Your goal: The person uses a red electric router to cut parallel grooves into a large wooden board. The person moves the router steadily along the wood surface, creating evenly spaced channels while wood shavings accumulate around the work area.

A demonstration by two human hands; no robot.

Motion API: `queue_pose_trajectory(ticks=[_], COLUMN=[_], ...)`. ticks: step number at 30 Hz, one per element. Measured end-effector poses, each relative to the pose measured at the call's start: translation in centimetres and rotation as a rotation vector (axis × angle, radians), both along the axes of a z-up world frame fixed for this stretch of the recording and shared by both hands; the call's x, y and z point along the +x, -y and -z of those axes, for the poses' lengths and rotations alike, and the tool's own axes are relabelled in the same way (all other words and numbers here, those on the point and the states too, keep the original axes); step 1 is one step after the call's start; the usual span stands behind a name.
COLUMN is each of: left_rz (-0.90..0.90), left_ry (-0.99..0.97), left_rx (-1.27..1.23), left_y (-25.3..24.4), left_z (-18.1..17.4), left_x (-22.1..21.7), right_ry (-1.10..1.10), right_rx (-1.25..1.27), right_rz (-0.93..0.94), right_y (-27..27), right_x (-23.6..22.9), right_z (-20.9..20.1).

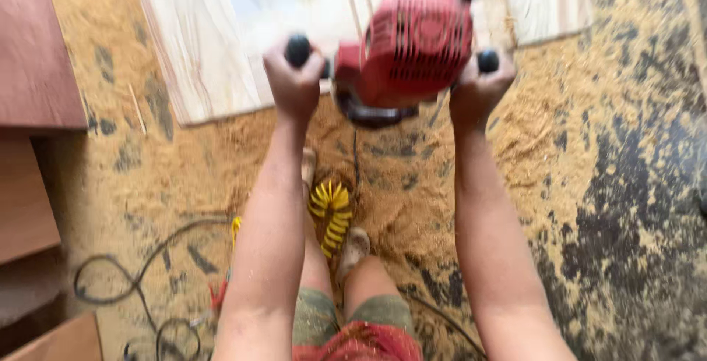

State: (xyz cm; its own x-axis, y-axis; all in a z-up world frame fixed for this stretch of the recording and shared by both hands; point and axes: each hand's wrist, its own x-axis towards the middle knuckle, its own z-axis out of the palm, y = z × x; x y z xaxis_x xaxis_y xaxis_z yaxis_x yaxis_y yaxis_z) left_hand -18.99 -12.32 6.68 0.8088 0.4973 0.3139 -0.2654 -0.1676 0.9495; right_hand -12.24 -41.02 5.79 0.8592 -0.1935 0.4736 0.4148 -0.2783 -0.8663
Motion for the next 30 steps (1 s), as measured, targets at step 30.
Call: queue_pose_trajectory(ticks=[30], left_rz=[0.181], left_ry=[-0.148], left_rx=[-0.063], left_y=[1.7], left_z=[-5.8], left_x=[-6.9], right_ry=[-0.948], right_rx=[0.107], right_rz=[0.062], right_y=[6.4], right_x=[-8.7], right_z=[6.2])
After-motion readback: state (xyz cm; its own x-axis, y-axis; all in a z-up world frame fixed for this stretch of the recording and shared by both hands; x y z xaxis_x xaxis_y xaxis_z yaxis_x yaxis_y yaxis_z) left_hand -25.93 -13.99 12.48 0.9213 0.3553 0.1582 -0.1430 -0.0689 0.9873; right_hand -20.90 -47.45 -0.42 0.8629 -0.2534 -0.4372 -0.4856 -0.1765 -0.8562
